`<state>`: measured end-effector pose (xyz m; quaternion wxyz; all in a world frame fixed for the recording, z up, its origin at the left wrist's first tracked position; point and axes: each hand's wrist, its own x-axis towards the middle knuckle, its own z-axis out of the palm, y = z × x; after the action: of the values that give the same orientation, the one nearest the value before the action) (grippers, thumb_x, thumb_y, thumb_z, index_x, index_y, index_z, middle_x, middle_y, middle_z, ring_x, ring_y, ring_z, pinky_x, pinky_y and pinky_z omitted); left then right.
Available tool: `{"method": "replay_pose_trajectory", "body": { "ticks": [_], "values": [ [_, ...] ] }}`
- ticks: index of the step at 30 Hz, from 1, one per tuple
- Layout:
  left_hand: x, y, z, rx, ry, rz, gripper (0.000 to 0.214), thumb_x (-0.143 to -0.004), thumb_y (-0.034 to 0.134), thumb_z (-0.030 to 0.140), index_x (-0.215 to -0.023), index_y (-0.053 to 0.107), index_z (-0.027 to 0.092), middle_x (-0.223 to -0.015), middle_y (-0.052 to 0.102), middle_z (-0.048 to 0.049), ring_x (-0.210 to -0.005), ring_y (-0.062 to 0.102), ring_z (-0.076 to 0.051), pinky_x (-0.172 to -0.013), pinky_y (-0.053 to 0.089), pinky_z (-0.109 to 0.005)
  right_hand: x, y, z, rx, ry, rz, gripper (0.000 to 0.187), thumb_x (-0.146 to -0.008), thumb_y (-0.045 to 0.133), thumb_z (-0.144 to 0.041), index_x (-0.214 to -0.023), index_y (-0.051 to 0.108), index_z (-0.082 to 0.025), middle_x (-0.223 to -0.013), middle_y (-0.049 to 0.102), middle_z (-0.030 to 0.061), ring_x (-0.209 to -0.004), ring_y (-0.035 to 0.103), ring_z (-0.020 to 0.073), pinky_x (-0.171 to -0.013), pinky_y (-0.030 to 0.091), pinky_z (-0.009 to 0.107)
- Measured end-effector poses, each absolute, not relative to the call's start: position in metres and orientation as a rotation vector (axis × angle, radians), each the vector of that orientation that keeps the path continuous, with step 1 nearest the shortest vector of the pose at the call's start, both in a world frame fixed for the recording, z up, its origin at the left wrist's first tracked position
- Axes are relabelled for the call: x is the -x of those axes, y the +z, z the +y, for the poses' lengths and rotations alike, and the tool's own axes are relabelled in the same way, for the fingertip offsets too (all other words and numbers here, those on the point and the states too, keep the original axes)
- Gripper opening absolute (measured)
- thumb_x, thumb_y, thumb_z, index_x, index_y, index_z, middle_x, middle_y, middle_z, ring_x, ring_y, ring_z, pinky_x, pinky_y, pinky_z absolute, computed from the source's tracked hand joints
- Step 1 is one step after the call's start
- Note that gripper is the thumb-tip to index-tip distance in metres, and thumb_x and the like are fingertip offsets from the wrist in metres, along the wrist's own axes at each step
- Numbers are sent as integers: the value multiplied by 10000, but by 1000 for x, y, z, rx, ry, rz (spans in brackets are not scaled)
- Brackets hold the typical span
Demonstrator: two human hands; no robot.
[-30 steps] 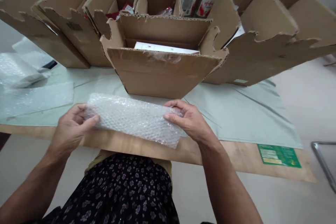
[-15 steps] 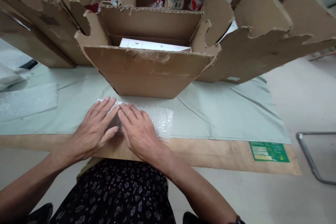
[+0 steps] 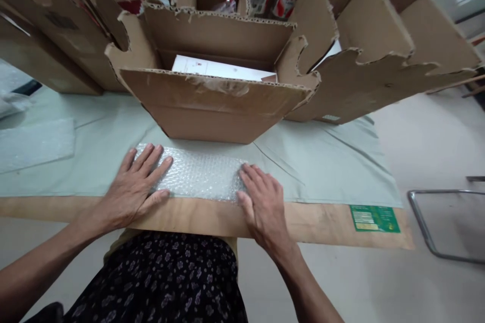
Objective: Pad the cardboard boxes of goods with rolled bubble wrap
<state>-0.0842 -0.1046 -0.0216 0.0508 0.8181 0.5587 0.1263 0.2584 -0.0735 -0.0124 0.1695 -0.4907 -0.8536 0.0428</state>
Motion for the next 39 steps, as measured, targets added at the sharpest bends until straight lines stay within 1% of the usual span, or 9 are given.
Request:
{"method": "replay_pose_trajectory", "body": {
  "ticks": [3,9,15,20,26,31,34,36,39],
  "values": [
    [95,-14,-103,-2415,519,1814,589,-1060,457,435,-1611,357,254,-1725,318,-164,-1594,302,-385,-1269,257,-620,-250,-3,-53,1421,89,-2268,367,-1085,405,-326,-1304,674,-207,-1256,772,102,-1201,682,280,-1000,473,444],
    [110,-6,-92,-2101,585,2283,456,-928,585,458,-1230,704,137,-1298,666,-217,-1249,572,-425,-1076,451,-604,-229,-7,-24,1457,153,-2350,240,-972,530,-315,-1025,716,-174,-1295,740,164,-1141,682,369,-904,501,508],
    [102,-2,-93,-1902,682,2211,140,-841,581,295,-864,680,199,-1126,727,-148,-1066,638,-334,-949,510,-496,-233,12,-60,1500,444,-2178,157,-952,561,-314,-858,648,-223,-903,775,63,-793,721,246,-764,540,407],
    [135,36,-78,-1777,676,2114,262,-860,600,343,-1085,671,230,-895,754,-42,-741,662,-227,-739,536,-368,-205,32,-107,1316,1098,-2099,317,-1006,541,-277,-1292,669,-233,-891,792,33,-741,750,184,-677,613,305],
    [148,53,-11,-2153,532,2208,580,-833,668,203,-1404,596,136,-1159,740,-153,-1158,657,-372,-1031,495,-554,-135,25,-113,1028,1280,-2255,333,-1004,521,-162,-1225,762,-224,-1235,796,76,-1133,753,249,-1034,594,469],
    [138,39,-82,-2191,729,1713,482,-965,626,369,-1399,604,163,-1353,681,-152,-1270,616,-320,-1088,508,-557,-127,22,-96,1125,1545,-2053,307,-988,570,-276,-1201,774,-194,-1092,822,89,-897,777,224,-832,638,400],
    [124,30,-155,-2206,716,1424,691,-859,785,525,-1450,574,234,-1464,630,-144,-1393,543,-343,-1172,450,-600,-132,17,-89,1140,1769,-1856,343,-982,588,-390,-1191,766,-184,-897,809,68,-718,735,184,-654,609,319],
    [113,22,-181,-2237,754,1468,655,-859,805,412,-1441,577,213,-1408,665,-159,-1363,569,-349,-1181,426,-629,-133,14,-85,1158,1919,-1701,383,-970,617,-459,-1195,753,-181,-762,769,36,-565,650,139,-537,545,266],
    [105,9,-181,-2124,973,1667,324,-944,619,121,-1255,674,192,-1111,775,-100,-1080,705,-255,-978,568,-489,-132,11,-82,1187,2038,-1534,424,-949,662,-514,-1190,737,-174,-765,769,43,-499,585,107,-471,488,236]
  ]
}}
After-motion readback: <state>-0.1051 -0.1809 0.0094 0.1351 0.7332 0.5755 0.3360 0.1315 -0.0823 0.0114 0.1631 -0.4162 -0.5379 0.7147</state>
